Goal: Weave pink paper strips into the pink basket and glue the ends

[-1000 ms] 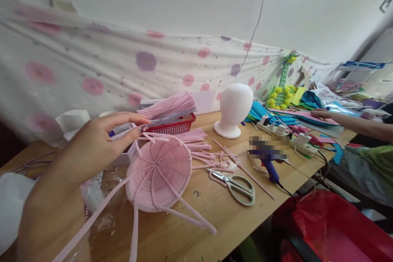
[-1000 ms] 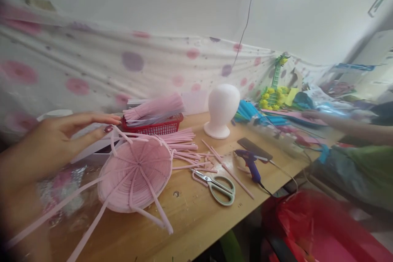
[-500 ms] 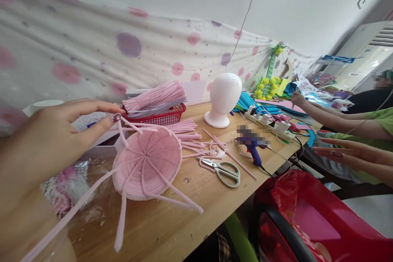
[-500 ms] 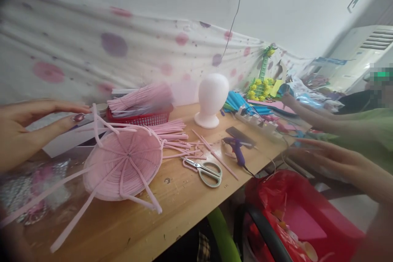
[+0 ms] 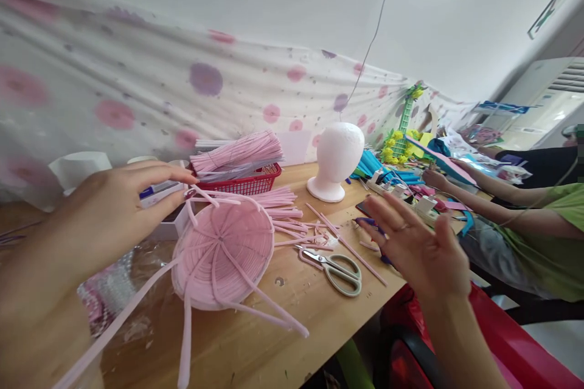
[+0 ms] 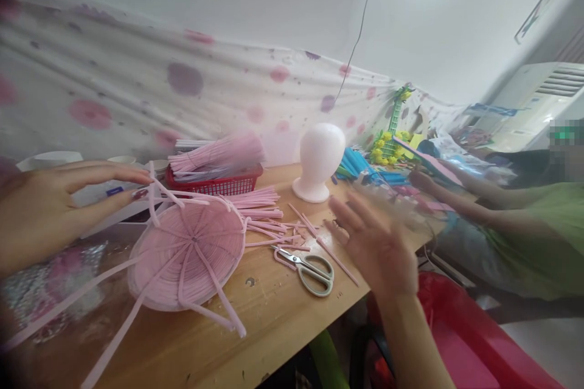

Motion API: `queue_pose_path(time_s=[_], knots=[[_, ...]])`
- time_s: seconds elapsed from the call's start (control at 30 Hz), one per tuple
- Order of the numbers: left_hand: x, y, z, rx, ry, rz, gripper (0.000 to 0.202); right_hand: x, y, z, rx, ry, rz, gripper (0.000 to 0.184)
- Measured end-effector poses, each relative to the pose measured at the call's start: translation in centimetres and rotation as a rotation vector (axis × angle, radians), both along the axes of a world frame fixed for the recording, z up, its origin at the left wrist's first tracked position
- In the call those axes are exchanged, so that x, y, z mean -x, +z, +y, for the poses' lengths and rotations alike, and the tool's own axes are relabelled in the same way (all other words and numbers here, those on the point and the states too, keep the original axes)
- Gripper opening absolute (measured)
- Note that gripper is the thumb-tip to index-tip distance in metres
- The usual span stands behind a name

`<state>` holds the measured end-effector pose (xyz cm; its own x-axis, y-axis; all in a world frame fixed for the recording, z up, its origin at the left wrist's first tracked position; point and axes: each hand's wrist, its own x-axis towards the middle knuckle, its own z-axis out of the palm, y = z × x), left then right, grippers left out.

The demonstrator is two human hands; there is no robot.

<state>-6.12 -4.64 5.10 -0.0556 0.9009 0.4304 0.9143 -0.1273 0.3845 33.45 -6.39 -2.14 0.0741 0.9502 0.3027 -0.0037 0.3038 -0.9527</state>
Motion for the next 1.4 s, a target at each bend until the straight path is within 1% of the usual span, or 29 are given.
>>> queue_pose_path(time_s=[0.07, 0.1, 0.17, 0.2, 0.27, 0.33, 0.37, 0.4, 0.47, 0.5, 0.57, 0.67, 0.73, 0.8, 0.87, 0.9, 0.97, 1.03, 1.07, 1.13, 1.2, 1.3, 1.4], knots=[[-0.6, -0.1, -0.3, -0.063, -0.065, -0.036, 0.027, 2.5, -0.3, 0.1, 0.050, 0.160, 0.146, 0.069], [-1.1, -0.1, -0.4, -0.087, -0.125, -0.065, 0.027, 3.6, -0.4, 0.1, 0.078, 0.241, 0.216, 0.070], [-2.5, -0.3, -0.6, -0.145, -0.299, -0.106, 0.030, 5.2, -0.4, 0.2, 0.134, 0.382, 0.301, 0.073], [-3.1, -0.5, -0.6, -0.180, -0.383, -0.107, 0.031, 5.8, -0.4, 0.2, 0.149, 0.423, 0.307, 0.074], [-4.2, -0.8, -0.6, -0.241, -0.513, -0.081, 0.026, 6.8, -0.3, 0.2, 0.165, 0.476, 0.310, 0.075], [-4.7, -1.1, -0.3, -0.268, -0.584, -0.058, 0.020, 7.5, -0.4, 0.2, 0.175, 0.523, 0.327, 0.074], [-4.6, -1.2, 0.0, -0.264, -0.591, -0.053, 0.019, 7.8, -0.5, 0.2, 0.176, 0.539, 0.339, 0.070], [-4.3, -1.2, 0.3, -0.245, -0.581, -0.050, 0.020, 7.9, -0.7, 0.1, 0.173, 0.541, 0.353, 0.060], [-3.3, -1.4, 1.2, -0.185, -0.515, -0.032, 0.021, 8.1, -1.2, 0.1, 0.150, 0.498, 0.384, 0.038], [-2.7, -1.6, 1.7, -0.146, -0.468, -0.010, 0.025, 8.0, -1.5, 0.1, 0.134, 0.463, 0.397, 0.034], [-1.5, -2.2, 3.0, -0.095, -0.365, 0.062, 0.035, 7.9, -2.0, 0.2, 0.105, 0.397, 0.386, 0.033], [-0.4, -3.1, 4.5, 0.022, -0.224, 0.134, 0.043, 7.8, -2.8, 0.8, 0.088, 0.342, 0.222, 0.029], [-0.5, -3.4, 5.1, 0.129, -0.211, 0.143, 0.047, 7.9, -3.4, 1.3, 0.078, 0.308, 0.021, 0.026], [-0.9, -3.4, 5.2, 0.217, -0.275, 0.132, 0.050, 8.1, -4.1, 1.8, 0.041, 0.308, -0.229, 0.023], [-1.6, -3.2, 5.2, 0.253, -0.357, 0.102, 0.048, 8.6, -4.8, 2.3, -0.044, 0.373, -0.496, 0.021], [-1.9, -3.1, 5.1, 0.252, -0.386, 0.078, 0.046, 8.8, -5.1, 2.4, -0.095, 0.419, -0.620, 0.025], [-2.6, -3.0, 4.9, 0.238, -0.430, 0.028, 0.041, 9.5, -5.7, 2.5, -0.206, 0.496, -0.841, 0.040], [-3.3, -2.9, 4.7, 0.229, -0.470, -0.018, 0.036, 10.2, -6.3, 2.4, -0.307, 0.530, -1.029, 0.052], [-3.7, -2.9, 4.7, 0.227, -0.488, -0.035, 0.034, 10.5, -6.5, 2.3, -0.353, 0.536, -1.110, 0.054], [-4.2, -2.9, 4.6, 0.216, -0.514, -0.066, 0.031, 11.1, -6.9, 2.2, -0.430, 0.547, -1.231, 0.051], [-4.7, -3.1, 4.6, 0.199, -0.551, -0.091, 0.029, 11.5, -7.2, 2.2, -0.485, 0.555, -1.300, 0.045], [-5.3, -3.4, 4.8, 0.185, -0.630, -0.093, 0.030, 11.9, -7.6, 2.4, -0.537, 0.558, -1.345, 0.042], [-5.8, -3.6, 5.2, 0.184, -0.660, -0.032, 0.029, 12.2, -7.9, 2.5, -0.532, 0.548, -1.343, 0.042]])
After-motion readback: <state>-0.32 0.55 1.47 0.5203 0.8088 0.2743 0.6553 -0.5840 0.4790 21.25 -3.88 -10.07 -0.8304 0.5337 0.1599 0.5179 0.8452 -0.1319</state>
